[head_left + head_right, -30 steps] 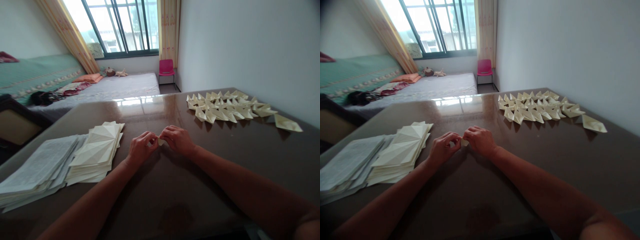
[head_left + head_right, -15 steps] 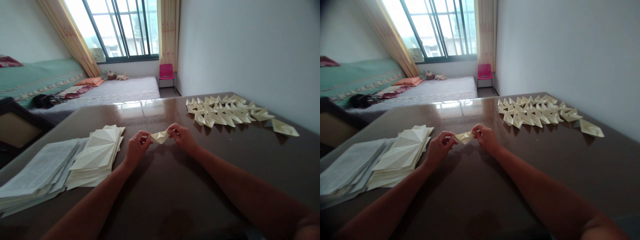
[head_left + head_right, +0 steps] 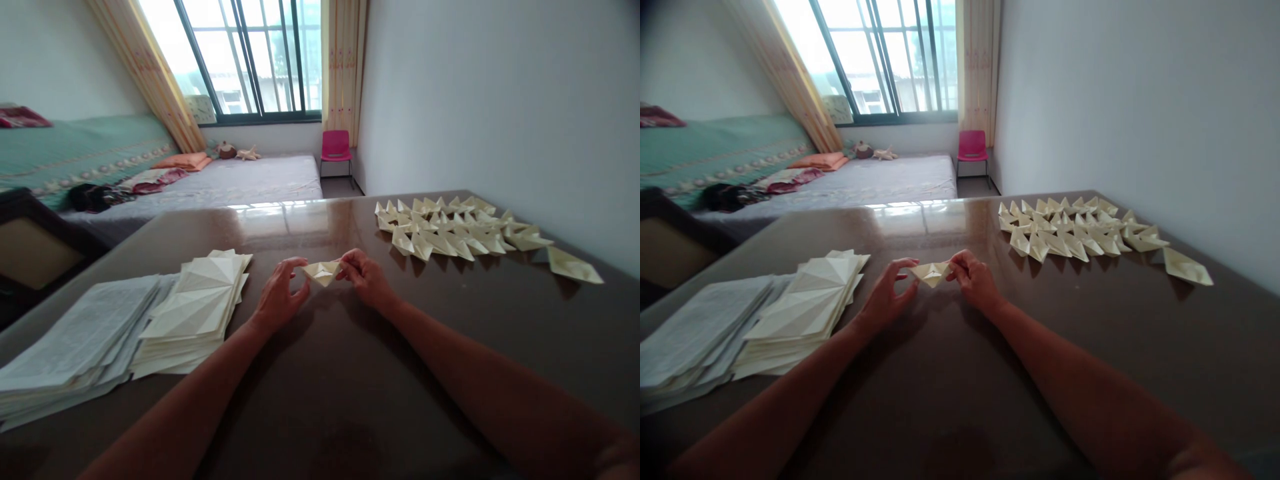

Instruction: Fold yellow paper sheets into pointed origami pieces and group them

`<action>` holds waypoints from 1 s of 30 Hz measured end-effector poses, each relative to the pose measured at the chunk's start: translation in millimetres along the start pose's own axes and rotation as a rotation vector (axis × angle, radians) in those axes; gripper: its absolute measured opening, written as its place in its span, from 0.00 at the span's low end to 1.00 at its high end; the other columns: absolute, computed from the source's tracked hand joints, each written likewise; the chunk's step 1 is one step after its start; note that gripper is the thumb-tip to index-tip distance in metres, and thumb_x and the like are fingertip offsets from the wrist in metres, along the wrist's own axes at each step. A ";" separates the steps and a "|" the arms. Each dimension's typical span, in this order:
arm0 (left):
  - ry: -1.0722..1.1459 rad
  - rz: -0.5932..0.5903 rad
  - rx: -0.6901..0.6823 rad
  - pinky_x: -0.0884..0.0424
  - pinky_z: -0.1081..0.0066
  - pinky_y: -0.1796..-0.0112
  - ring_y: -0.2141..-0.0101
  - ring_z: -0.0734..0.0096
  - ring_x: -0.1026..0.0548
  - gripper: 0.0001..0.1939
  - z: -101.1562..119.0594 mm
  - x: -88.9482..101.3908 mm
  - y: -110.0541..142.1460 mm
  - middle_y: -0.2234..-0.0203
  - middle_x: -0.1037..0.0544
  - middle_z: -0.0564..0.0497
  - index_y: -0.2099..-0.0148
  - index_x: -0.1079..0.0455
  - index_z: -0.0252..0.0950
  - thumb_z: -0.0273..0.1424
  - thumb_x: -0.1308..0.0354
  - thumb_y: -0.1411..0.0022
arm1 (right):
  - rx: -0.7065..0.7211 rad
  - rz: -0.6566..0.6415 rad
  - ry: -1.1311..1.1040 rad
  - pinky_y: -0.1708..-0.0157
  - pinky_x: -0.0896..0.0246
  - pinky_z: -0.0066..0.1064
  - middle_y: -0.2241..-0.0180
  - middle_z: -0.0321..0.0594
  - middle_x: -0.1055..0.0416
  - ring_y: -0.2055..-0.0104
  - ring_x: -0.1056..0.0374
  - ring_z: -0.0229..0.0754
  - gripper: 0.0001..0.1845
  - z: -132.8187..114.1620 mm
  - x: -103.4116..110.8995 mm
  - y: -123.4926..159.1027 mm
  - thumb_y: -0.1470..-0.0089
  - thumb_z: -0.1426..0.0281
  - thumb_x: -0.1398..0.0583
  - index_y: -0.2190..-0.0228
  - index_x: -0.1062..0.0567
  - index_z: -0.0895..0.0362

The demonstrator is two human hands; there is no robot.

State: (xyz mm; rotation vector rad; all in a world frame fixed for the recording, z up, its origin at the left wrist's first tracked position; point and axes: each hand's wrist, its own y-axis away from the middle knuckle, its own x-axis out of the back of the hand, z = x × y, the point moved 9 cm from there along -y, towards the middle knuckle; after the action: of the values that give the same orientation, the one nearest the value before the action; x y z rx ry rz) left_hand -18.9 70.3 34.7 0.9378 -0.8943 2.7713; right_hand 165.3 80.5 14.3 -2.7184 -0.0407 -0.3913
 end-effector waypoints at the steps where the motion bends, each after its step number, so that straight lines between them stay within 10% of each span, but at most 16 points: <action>1: 0.009 -0.041 -0.046 0.28 0.63 0.53 0.50 0.62 0.29 0.17 3.8 -4.3 1.4 0.51 0.28 0.45 0.52 0.34 0.39 0.30 0.43 0.45 | 0.008 -0.005 0.016 0.69 0.35 0.29 0.73 0.37 0.25 0.71 0.28 0.39 0.08 -1.6 -0.7 1.3 0.42 0.63 0.44 0.67 0.32 0.55; 9: 0.329 -0.104 0.124 0.25 0.68 0.60 0.59 0.67 0.24 0.09 -13.0 -17.0 2.8 0.50 0.27 0.45 0.65 0.32 0.35 0.31 0.38 0.49 | 0.028 -0.066 -0.055 0.67 0.35 0.30 0.69 0.38 0.25 0.70 0.29 0.38 0.09 -8.0 -7.9 3.6 0.42 0.62 0.45 0.66 0.32 0.55; 19: 0.161 0.038 0.233 0.30 0.75 0.69 0.71 0.74 0.26 0.14 -17.4 5.2 -1.3 0.59 0.20 0.49 0.75 0.34 0.35 0.38 0.37 0.49 | -0.045 -0.049 -0.310 0.66 0.36 0.30 0.59 0.38 0.25 0.67 0.28 0.37 0.10 -0.9 -10.5 0.3 0.43 0.60 0.43 0.68 0.35 0.53; 30: -0.175 -0.106 -0.060 0.30 0.72 0.61 0.61 0.66 0.24 0.02 4.2 -10.9 7.8 0.56 0.23 0.47 0.69 0.31 0.37 0.28 0.40 0.45 | 0.479 -0.215 0.565 0.46 0.51 0.43 0.47 0.44 0.33 0.44 0.42 0.50 0.26 -52.0 -19.1 18.0 0.51 0.57 0.36 0.51 0.30 0.52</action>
State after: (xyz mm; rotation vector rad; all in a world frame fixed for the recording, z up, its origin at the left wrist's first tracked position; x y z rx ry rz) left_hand -9.8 62.6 27.1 1.1953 -0.9163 2.5911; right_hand 134.7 44.5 48.2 -2.0599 -0.2372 -1.0481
